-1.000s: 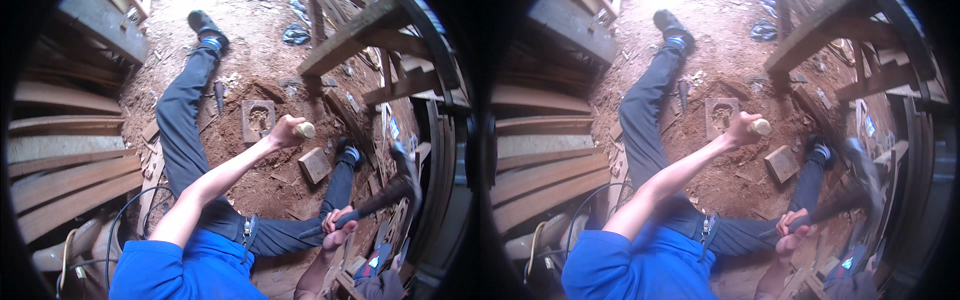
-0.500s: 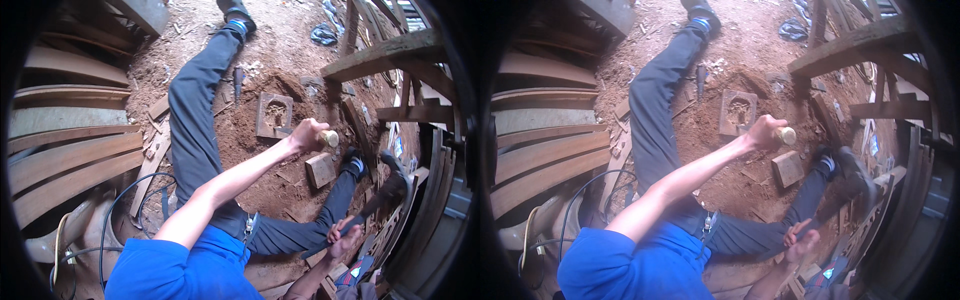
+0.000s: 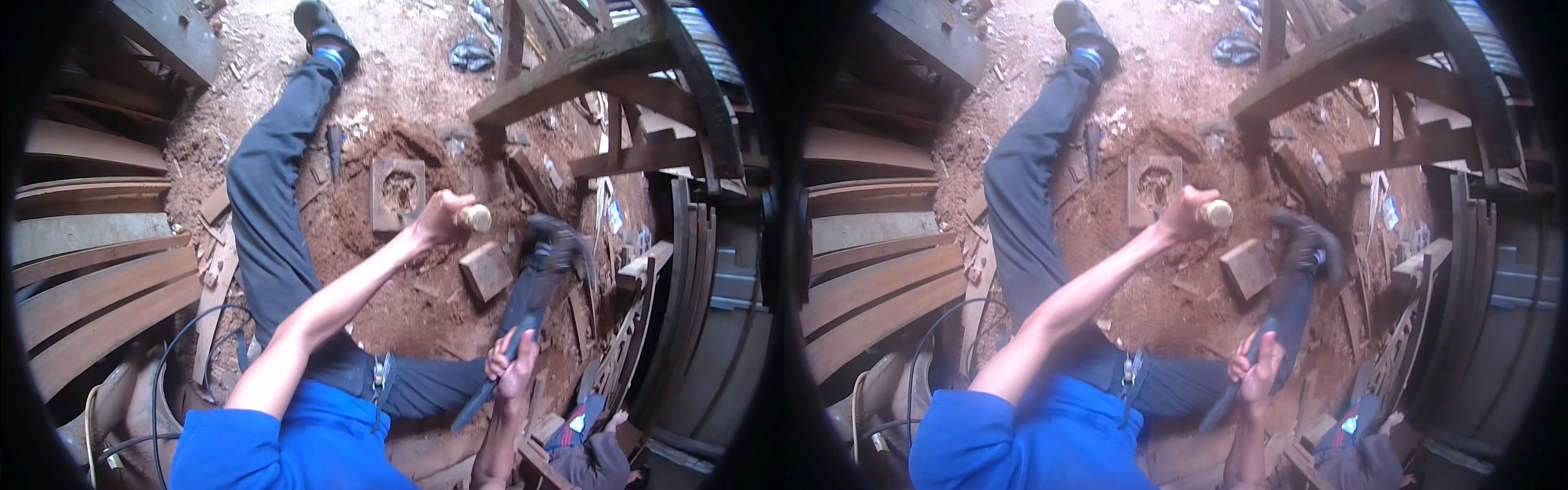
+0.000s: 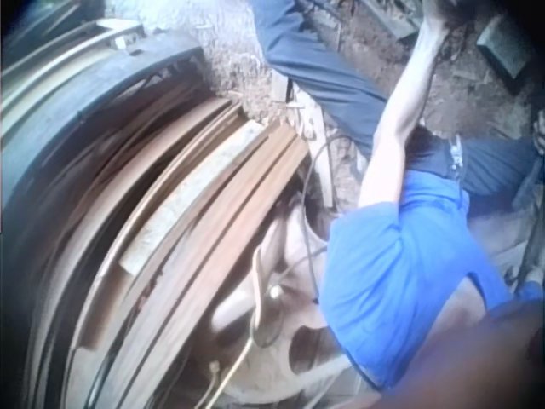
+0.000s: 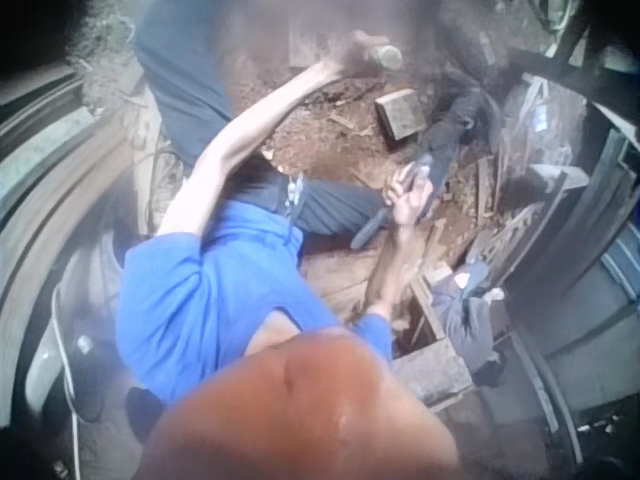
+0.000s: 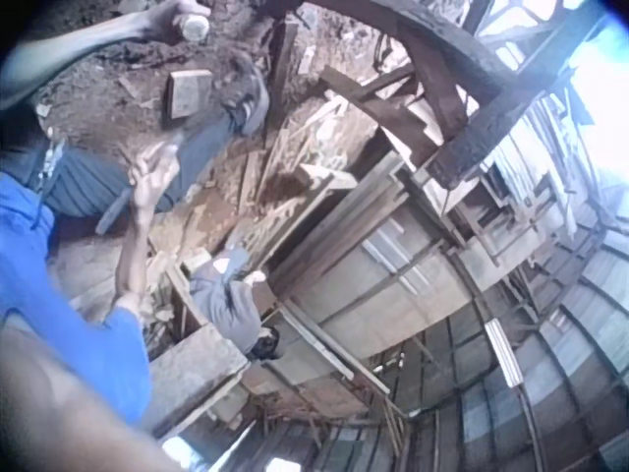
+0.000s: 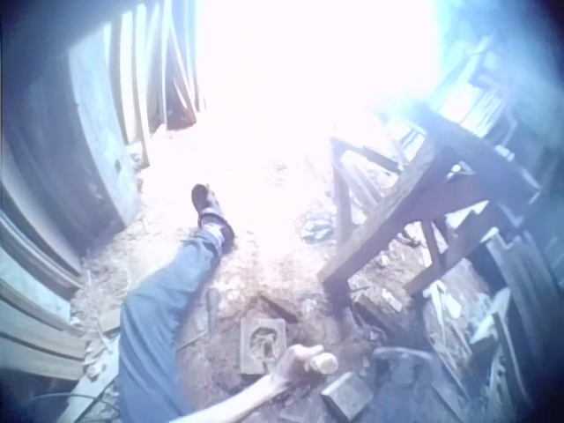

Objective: The person sits on the ground and repeatedly strikes a small wooden block with a hammer and chisel to carve a recessed area. The person adjusts the block and tool positions several times while continuing to chip away wood.

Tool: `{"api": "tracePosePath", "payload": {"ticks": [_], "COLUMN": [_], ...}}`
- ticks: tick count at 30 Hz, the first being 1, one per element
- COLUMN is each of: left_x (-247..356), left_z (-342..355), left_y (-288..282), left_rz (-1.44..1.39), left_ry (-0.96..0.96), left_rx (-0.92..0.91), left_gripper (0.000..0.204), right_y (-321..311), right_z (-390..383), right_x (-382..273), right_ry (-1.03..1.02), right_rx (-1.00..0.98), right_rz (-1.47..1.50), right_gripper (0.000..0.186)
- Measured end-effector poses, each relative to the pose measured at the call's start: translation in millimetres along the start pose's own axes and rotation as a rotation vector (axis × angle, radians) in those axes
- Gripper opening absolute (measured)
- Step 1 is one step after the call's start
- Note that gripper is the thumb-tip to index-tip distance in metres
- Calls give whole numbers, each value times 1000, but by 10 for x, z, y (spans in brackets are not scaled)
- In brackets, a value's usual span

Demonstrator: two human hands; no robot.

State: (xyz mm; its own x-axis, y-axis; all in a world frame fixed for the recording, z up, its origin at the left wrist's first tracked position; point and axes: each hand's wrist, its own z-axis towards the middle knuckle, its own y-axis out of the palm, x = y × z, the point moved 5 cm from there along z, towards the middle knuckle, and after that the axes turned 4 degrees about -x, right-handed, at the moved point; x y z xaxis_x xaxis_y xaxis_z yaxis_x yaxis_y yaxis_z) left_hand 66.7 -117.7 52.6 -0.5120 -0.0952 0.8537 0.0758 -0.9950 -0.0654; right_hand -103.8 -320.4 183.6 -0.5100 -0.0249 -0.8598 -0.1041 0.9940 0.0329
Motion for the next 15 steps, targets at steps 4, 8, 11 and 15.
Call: {"api": "tracePosePath", "payload": {"ticks": [4, 8, 11, 15], "left_x": [-137, -100, -61, -24], "left_z": [-5, 20, 39, 23], "left_y": [51, 57, 59, 9], "left_rz": [-17, 23, 35, 46], "left_ry": [-118, -76, -130, -59], "left_rx": [-74, -36, -33, 19], "left_gripper": [15, 18, 17, 18], "right_y": [-26, 265, 319, 188], "right_z": [-224, -120, 140, -45], "right_x": [-584, -540, 39, -89], "right_ry": [-472, -645, 54, -51], "right_rx": [50, -99, -36, 24], "right_rz": [32, 90, -301, -155], "right_gripper": [51, 50, 48, 52]}}
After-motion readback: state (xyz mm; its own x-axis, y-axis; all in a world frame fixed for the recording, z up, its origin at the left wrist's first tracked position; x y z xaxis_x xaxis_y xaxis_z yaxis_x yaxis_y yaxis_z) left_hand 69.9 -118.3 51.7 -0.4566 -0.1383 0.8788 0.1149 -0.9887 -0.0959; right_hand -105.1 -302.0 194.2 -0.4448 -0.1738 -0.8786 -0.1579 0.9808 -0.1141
